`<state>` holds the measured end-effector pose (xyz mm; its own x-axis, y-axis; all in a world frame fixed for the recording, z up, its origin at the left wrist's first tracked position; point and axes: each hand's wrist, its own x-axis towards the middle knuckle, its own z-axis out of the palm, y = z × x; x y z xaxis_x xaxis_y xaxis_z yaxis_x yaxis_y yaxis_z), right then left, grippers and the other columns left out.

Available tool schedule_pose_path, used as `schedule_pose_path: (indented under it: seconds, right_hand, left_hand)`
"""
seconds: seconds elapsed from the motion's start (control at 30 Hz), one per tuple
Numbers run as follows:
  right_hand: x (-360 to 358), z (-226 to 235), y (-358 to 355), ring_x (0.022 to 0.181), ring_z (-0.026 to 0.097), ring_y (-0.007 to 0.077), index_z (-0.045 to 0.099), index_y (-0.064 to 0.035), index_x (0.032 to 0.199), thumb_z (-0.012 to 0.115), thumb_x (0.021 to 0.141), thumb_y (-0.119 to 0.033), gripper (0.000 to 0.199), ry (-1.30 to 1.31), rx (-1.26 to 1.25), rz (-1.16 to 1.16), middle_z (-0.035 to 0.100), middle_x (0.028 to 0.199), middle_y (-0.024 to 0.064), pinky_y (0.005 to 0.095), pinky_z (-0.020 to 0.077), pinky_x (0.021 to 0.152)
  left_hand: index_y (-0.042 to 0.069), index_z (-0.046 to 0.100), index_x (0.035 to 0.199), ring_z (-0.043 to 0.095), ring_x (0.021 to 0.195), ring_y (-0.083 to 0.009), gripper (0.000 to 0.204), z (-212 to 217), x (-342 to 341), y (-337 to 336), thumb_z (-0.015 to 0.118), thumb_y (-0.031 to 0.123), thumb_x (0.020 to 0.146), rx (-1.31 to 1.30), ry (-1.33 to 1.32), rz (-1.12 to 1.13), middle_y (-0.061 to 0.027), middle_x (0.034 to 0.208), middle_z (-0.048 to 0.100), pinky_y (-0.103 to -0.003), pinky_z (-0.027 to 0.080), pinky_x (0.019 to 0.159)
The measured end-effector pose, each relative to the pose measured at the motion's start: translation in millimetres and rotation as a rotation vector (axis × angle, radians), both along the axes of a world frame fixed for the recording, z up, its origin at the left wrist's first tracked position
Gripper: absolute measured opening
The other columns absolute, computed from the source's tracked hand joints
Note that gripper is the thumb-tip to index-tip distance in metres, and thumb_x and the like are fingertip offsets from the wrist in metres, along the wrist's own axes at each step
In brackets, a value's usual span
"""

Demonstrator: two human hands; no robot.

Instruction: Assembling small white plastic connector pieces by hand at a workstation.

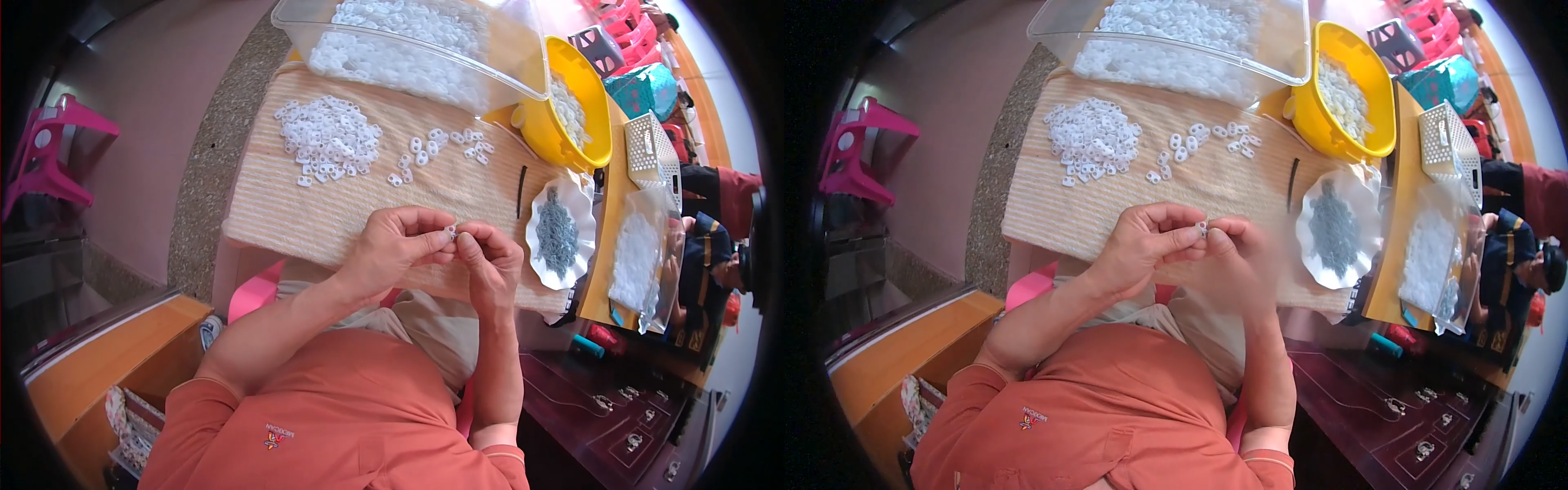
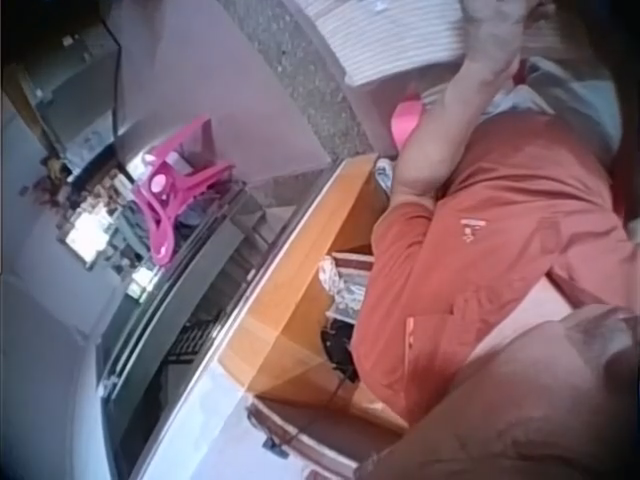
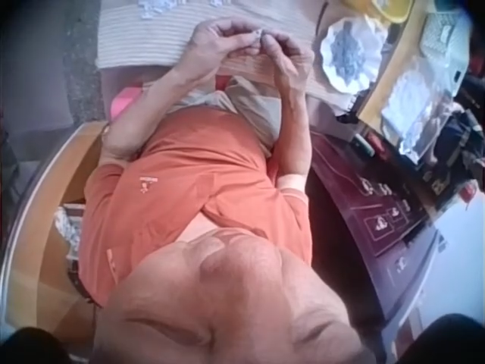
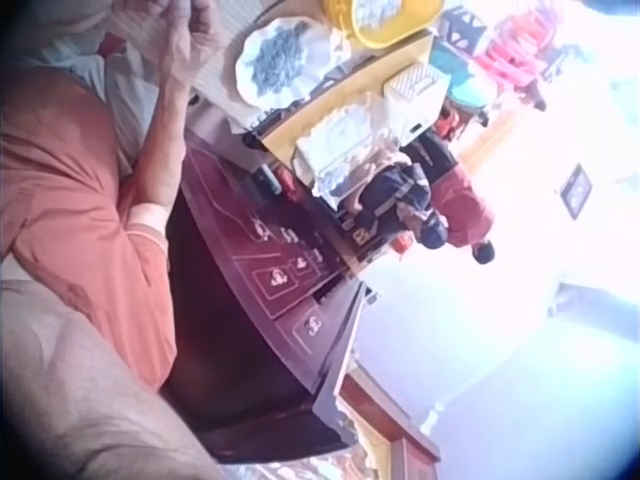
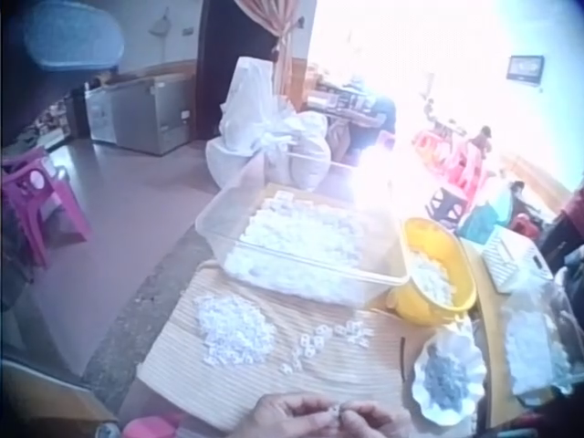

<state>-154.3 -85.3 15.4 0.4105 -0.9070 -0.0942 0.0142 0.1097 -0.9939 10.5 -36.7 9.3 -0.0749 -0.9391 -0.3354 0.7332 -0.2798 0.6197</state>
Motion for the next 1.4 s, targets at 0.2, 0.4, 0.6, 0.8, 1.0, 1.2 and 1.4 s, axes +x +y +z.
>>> schedule_pose_path:
  seconds: [0.2, 0.4, 0.6, 0.8, 1.0, 1.2, 1.4]
  right_hand:
    - [0, -3, 2, 0.080, 0.059, 0.0086, 0.064, 0.0032, 0.099, 0.063, 0.090, -0.007, 0.013, 0.060, 0.020, -0.049, 0.065, 0.090, 0.0040, 0.0206, 0.0472, 0.073]
    - [0, -6, 4, 0.081, 0.059, 0.0079, 0.064, 0.0032, 0.098, 0.062, 0.090, -0.006, 0.012, 0.037, 0.021, -0.083, 0.065, 0.090, 0.0035, 0.0200, 0.0461, 0.074]
    - [-1, -8, 4, 0.084, 0.057, 0.0093, 0.061, 0.0016, 0.098, 0.062, 0.090, -0.012, 0.016, 0.038, 0.033, -0.043, 0.062, 0.094, 0.0031, 0.0230, 0.0474, 0.075]
    - [0, -6, 4, 0.083, 0.057, 0.0083, 0.061, 0.0011, 0.097, 0.062, 0.090, -0.012, 0.015, 0.072, 0.003, -0.032, 0.062, 0.092, 0.0020, 0.0220, 0.0470, 0.074]
    - [-3, -6, 2, 0.082, 0.058, 0.0087, 0.062, 0.0009, 0.097, 0.063, 0.090, -0.014, 0.016, 0.116, -0.010, 0.014, 0.064, 0.090, 0.0020, 0.0225, 0.0479, 0.074]
    - [-4, -7, 1, 0.080, 0.060, 0.0098, 0.063, 0.0003, 0.095, 0.062, 0.090, -0.013, 0.014, 0.215, 0.004, 0.020, 0.065, 0.087, 0.0024, 0.0241, 0.0496, 0.071]
    - [2, 5, 2, 0.078, 0.061, 0.0099, 0.063, 0.0015, 0.096, 0.061, 0.090, -0.010, 0.012, 0.055, 0.068, 0.034, 0.066, 0.085, 0.0036, 0.0231, 0.0496, 0.070]
  left_hand:
    - [-0.001, 0.062, 0.106, 0.066, 0.085, -0.0138, 0.018, 0, -1, 1, 0.061, 0.000, 0.088, 0.023, 0.014, 0.006, -0.0078, 0.096, 0.065, -0.027, 0.058, 0.077]
    - [-0.001, 0.062, 0.106, 0.066, 0.085, -0.0141, 0.018, 2, -2, 1, 0.061, 0.001, 0.088, 0.046, 0.044, 0.005, -0.0077, 0.097, 0.065, -0.027, 0.058, 0.077]
    - [-0.001, 0.063, 0.105, 0.066, 0.085, -0.0143, 0.017, 1, -1, 1, 0.062, 0.002, 0.088, 0.034, 0.041, 0.001, -0.0077, 0.096, 0.066, -0.027, 0.058, 0.076]
    - [-0.001, 0.063, 0.105, 0.067, 0.083, -0.0144, 0.017, 0, -2, 1, 0.063, 0.002, 0.088, 0.042, 0.030, 0.015, -0.0081, 0.095, 0.066, -0.027, 0.058, 0.076]
    - [-0.003, 0.063, 0.104, 0.067, 0.081, -0.0141, 0.018, -1, -3, 2, 0.063, 0.000, 0.087, 0.041, -0.033, 0.009, -0.0097, 0.094, 0.066, -0.026, 0.058, 0.074]
    - [-0.004, 0.062, 0.104, 0.066, 0.080, -0.0140, 0.019, -2, -5, 4, 0.064, 0.000, 0.086, 0.023, -0.074, 0.022, -0.0102, 0.093, 0.067, -0.026, 0.058, 0.073]
    - [-0.005, 0.062, 0.104, 0.066, 0.078, -0.0135, 0.018, 0, -5, 4, 0.063, 0.001, 0.087, -0.003, -0.106, 0.018, -0.0102, 0.092, 0.067, -0.025, 0.057, 0.072]
